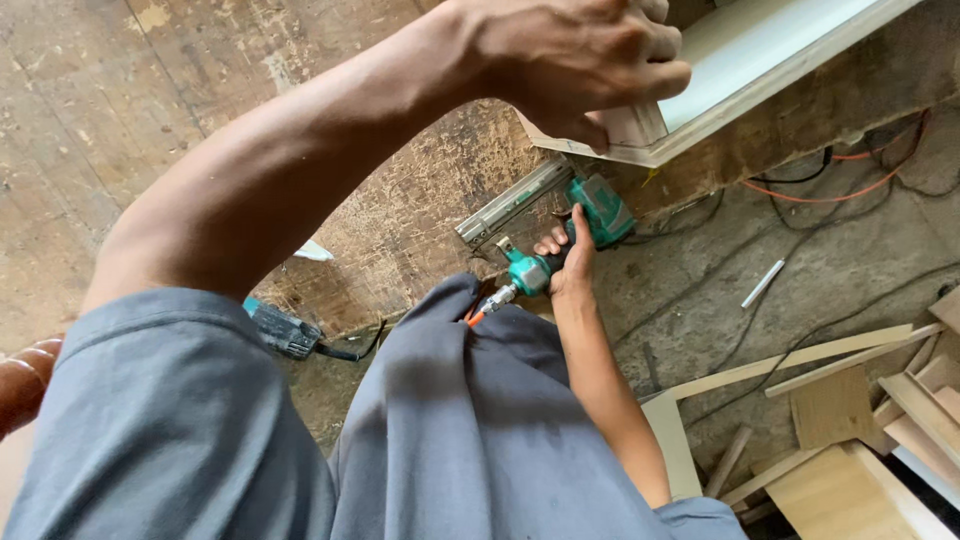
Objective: The person applies a substance to the edge of a wooden panel using a tube and a cloth. Then, the person fits the panel into a wooden cabinet structure and secures it with a pneumatic nailer.
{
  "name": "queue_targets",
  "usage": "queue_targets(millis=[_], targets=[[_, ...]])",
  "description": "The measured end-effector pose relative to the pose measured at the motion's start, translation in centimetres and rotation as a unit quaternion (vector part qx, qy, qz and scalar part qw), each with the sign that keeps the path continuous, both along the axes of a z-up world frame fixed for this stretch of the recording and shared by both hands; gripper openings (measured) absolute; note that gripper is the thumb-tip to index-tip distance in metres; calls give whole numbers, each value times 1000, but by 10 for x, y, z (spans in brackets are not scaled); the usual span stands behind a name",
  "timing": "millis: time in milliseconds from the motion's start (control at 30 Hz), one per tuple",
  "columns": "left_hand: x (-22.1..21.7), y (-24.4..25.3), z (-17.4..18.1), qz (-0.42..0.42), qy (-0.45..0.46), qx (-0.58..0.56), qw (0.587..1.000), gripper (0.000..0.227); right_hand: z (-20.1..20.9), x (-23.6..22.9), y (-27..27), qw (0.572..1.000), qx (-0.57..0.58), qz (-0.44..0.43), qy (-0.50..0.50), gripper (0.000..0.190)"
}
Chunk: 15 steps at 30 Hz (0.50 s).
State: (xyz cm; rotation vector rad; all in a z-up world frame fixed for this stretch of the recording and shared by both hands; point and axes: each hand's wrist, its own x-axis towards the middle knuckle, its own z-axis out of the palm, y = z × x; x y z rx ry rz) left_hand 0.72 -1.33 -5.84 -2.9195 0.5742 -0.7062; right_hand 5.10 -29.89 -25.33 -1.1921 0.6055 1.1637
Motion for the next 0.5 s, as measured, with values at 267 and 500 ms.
queue_targets(millis=[267,500], targets=[[2,-3,-9,-36,29,-100,994,54,-6,-6,1,997,59,48,12,49],[8,-11,-60,-55,172,-304,935,75,11,-22,8,1000,8,-2,10,31]])
